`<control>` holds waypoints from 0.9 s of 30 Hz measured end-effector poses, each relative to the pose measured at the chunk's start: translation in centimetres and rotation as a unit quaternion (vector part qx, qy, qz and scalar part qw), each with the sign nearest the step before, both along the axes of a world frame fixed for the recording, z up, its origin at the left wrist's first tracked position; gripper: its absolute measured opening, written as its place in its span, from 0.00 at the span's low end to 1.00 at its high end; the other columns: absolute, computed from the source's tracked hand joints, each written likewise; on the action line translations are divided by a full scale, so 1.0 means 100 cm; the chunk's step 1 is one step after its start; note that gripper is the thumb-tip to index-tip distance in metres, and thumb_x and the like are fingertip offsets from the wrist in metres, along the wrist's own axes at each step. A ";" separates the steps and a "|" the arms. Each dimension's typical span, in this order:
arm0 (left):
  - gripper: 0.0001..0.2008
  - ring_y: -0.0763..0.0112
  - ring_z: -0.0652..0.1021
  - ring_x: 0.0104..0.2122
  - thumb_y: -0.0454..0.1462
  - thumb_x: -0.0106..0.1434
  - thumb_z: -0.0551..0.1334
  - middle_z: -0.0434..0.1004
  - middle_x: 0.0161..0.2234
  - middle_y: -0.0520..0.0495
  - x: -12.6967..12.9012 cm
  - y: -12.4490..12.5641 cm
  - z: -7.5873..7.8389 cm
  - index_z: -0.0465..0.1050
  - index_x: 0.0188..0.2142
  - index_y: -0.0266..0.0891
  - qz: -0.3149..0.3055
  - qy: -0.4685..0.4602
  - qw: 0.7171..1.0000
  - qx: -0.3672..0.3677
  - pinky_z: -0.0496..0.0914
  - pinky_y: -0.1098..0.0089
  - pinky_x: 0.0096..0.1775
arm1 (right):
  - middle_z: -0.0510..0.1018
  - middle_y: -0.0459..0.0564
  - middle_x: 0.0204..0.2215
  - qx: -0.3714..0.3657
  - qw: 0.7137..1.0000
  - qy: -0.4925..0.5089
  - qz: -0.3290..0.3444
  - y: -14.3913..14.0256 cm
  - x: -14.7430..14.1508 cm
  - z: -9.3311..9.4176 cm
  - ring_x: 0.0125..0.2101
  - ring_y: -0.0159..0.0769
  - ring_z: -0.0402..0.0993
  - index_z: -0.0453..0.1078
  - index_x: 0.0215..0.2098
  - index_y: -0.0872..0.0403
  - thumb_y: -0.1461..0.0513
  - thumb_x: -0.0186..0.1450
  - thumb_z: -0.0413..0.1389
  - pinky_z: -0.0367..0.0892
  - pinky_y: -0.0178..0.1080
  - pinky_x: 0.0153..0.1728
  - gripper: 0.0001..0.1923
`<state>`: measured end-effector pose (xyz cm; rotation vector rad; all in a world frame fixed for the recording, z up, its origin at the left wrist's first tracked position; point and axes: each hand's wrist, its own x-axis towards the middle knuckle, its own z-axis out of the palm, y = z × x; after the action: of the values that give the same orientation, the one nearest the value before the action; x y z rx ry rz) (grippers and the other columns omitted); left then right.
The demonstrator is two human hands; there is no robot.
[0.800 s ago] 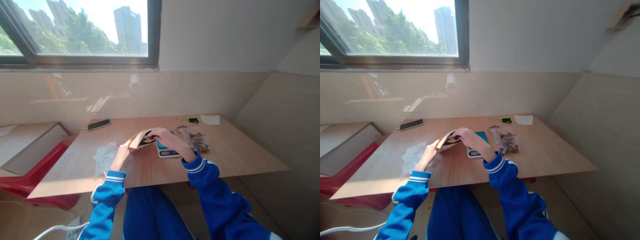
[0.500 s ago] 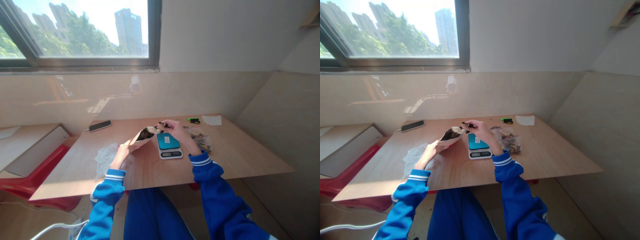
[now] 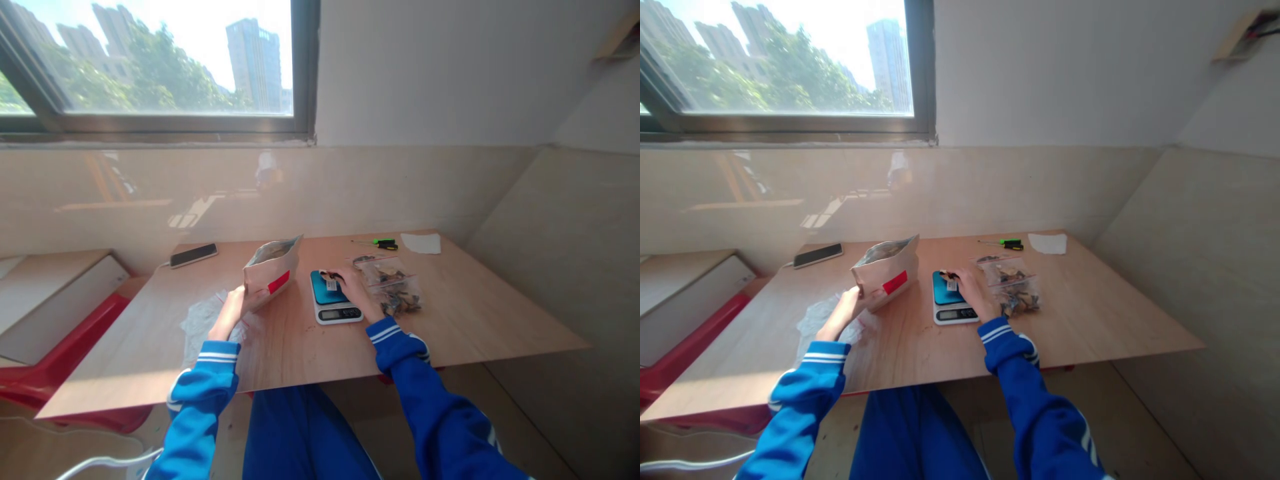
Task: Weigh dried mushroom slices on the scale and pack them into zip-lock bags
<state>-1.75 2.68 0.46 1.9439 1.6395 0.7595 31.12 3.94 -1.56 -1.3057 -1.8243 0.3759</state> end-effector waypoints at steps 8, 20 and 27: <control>0.21 0.53 0.78 0.47 0.46 0.59 0.58 0.81 0.45 0.43 -0.001 -0.001 -0.004 0.76 0.45 0.35 -0.002 -0.006 1.000 -0.003 0.70 0.64 0.48 | 0.72 0.57 0.56 -0.024 0.996 -0.081 0.028 -0.014 0.020 -0.019 0.57 0.40 0.67 0.67 0.56 0.57 0.76 0.53 0.48 0.60 0.46 0.60 0.33; 0.28 0.53 0.77 0.49 0.51 0.58 0.60 0.79 0.50 0.43 0.007 -0.012 0.004 0.72 0.53 0.37 0.007 -0.020 1.000 -0.006 0.70 0.64 0.49 | 0.70 0.64 0.52 -0.047 0.982 -0.139 -0.120 0.000 0.014 -0.014 0.53 0.48 0.67 0.65 0.53 0.62 0.74 0.54 0.55 0.63 0.48 0.54 0.27; 0.27 0.54 0.77 0.50 0.50 0.58 0.61 0.78 0.51 0.44 0.012 -0.019 0.005 0.72 0.53 0.40 0.009 -0.030 1.000 0.000 0.69 0.63 0.50 | 0.71 0.63 0.48 -0.011 0.980 -0.143 -0.138 -0.023 0.002 0.045 0.51 0.48 0.67 0.68 0.47 0.59 0.73 0.58 0.51 0.62 0.49 0.53 0.18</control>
<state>-0.57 0.82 0.95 1.8904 1.6234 0.8182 31.30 1.67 2.94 -1.6706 -1.8373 0.0590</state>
